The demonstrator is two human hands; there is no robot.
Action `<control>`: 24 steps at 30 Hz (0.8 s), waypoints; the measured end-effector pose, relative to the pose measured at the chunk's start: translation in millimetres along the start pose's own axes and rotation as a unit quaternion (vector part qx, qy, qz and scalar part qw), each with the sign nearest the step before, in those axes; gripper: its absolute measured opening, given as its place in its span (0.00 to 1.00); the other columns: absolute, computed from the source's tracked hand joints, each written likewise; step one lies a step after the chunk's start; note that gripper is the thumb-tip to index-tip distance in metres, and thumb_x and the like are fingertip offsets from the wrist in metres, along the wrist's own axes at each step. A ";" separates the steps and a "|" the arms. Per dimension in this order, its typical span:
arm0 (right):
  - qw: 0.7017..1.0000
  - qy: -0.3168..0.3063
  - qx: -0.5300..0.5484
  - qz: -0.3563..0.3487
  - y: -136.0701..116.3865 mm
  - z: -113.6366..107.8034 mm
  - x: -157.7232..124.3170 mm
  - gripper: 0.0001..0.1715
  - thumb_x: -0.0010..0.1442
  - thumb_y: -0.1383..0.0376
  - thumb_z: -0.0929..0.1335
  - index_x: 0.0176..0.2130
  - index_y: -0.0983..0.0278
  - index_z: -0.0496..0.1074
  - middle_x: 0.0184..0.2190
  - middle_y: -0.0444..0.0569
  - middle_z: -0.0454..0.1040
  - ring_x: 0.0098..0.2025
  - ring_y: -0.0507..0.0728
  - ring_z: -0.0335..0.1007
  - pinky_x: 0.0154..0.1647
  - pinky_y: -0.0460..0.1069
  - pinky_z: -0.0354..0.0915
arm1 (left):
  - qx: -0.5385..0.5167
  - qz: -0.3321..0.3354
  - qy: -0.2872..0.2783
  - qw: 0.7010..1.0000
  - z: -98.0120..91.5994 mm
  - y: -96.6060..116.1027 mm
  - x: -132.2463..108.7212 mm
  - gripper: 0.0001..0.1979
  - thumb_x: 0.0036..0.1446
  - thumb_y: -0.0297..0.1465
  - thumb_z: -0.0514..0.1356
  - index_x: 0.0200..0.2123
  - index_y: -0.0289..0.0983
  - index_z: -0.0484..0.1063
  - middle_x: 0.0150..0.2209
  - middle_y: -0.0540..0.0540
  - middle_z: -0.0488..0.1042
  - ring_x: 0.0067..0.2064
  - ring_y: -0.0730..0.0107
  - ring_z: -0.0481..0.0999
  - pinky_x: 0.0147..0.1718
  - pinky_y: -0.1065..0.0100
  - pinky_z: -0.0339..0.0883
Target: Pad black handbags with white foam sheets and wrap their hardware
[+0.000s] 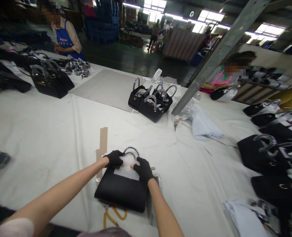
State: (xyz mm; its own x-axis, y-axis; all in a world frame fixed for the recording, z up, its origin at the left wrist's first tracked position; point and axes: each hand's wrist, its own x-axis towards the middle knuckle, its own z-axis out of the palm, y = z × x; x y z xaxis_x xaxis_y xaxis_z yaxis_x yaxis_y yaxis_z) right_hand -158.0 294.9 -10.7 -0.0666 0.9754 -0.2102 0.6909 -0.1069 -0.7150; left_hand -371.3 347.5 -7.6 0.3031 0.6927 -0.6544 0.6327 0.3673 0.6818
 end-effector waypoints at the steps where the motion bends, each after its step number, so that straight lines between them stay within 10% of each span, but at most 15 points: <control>1: 1.000 0.000 0.003 -0.001 0.7 0.5 1.0 0.20 0.47 0.56 0.71 0.39 0.64 0.75 0.40 0.51 0.77 0.44 0.62 0.70 0.44 0.53 0.64 | -0.006 0.002 -0.001 1.000 -0.3 0.1 -1.3 0.39 0.38 0.22 0.63 0.59 0.33 0.64 0.31 0.45 0.80 0.28 0.65 0.79 0.22 0.73 0.72; 24: 0.999 0.039 -0.021 0.021 10.5 11.1 -3.0 0.25 0.50 0.56 0.70 0.46 0.67 0.74 0.48 0.58 0.75 0.51 0.65 0.69 0.54 0.58 0.62 | -0.049 0.006 0.010 0.999 26.4 -1.9 5.0 0.32 0.44 0.29 0.68 0.53 0.34 0.62 0.38 0.42 0.76 0.23 0.72 0.75 0.18 0.74 0.67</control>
State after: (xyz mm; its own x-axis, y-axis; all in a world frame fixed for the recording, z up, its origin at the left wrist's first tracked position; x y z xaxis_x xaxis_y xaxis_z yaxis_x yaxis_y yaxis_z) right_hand -158.6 288.7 -25.0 0.0185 0.9823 -0.1862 0.7215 -0.1421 -0.6776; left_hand -352.2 333.9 -20.8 0.2954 0.7093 -0.6400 0.5564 0.4168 0.7188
